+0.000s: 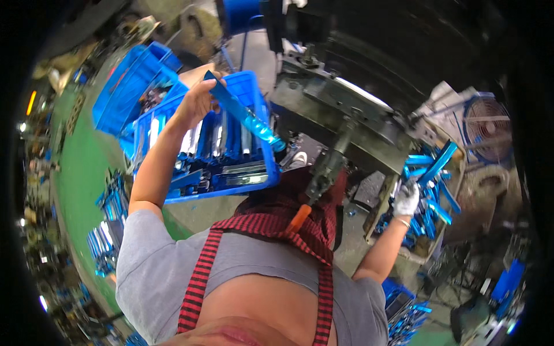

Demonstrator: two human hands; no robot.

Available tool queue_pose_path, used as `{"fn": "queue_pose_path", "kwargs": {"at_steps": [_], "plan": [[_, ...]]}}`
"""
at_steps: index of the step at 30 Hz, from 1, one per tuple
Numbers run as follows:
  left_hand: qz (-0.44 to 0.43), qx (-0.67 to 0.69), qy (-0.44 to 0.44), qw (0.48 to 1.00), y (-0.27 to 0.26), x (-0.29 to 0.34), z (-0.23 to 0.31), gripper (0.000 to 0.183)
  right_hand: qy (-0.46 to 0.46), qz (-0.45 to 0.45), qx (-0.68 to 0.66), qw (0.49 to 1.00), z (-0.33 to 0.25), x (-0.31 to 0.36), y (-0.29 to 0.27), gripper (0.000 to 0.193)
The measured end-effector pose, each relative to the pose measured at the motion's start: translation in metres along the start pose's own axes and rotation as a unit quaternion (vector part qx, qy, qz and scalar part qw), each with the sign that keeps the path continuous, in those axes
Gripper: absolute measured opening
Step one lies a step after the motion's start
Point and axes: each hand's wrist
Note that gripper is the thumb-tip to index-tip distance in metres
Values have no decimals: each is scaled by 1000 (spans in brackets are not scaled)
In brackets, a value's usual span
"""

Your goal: The person repeatedly takes metal pieces from a blue bin, positions them into a machine press, pulls a lever to press them, and places the processed pieces into a container.

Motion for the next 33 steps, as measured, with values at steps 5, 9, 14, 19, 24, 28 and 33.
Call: {"fn": "queue_pose_path", "kwargs": {"at_steps": [5,9,14,19,24,28,33], "plan": [[81,8,0,997,63,-91,-48,20,-296,-98,459,832,64,101,83,35],[117,118,-106,980,125,-155,-85,22,-367,-340,607,618,90,172,110,40],[-16,255,-167,952,180,-190,-111,31,-442,-480,582,486,87,192,132,32],[-107,12,-175,979,147,-170,-90,42,-388,-226,624,640,113,140,168,27],[72,-224,95,967,41,-66,-84,21,-376,-135,664,632,126,114,173,48],[-143,-521,68,839,4,-4,-186,22,-357,-139,671,635,128,115,176,50],[-263,-722,-21,640,39,11,-247,20,-365,-147,668,632,122,115,173,48]]}}
Point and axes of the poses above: each hand's wrist, its own x-axis away from the middle knuckle, its own y-axis out of the palm, z = x × y, and after that the axes turned 11 degrees about -x, right-handed
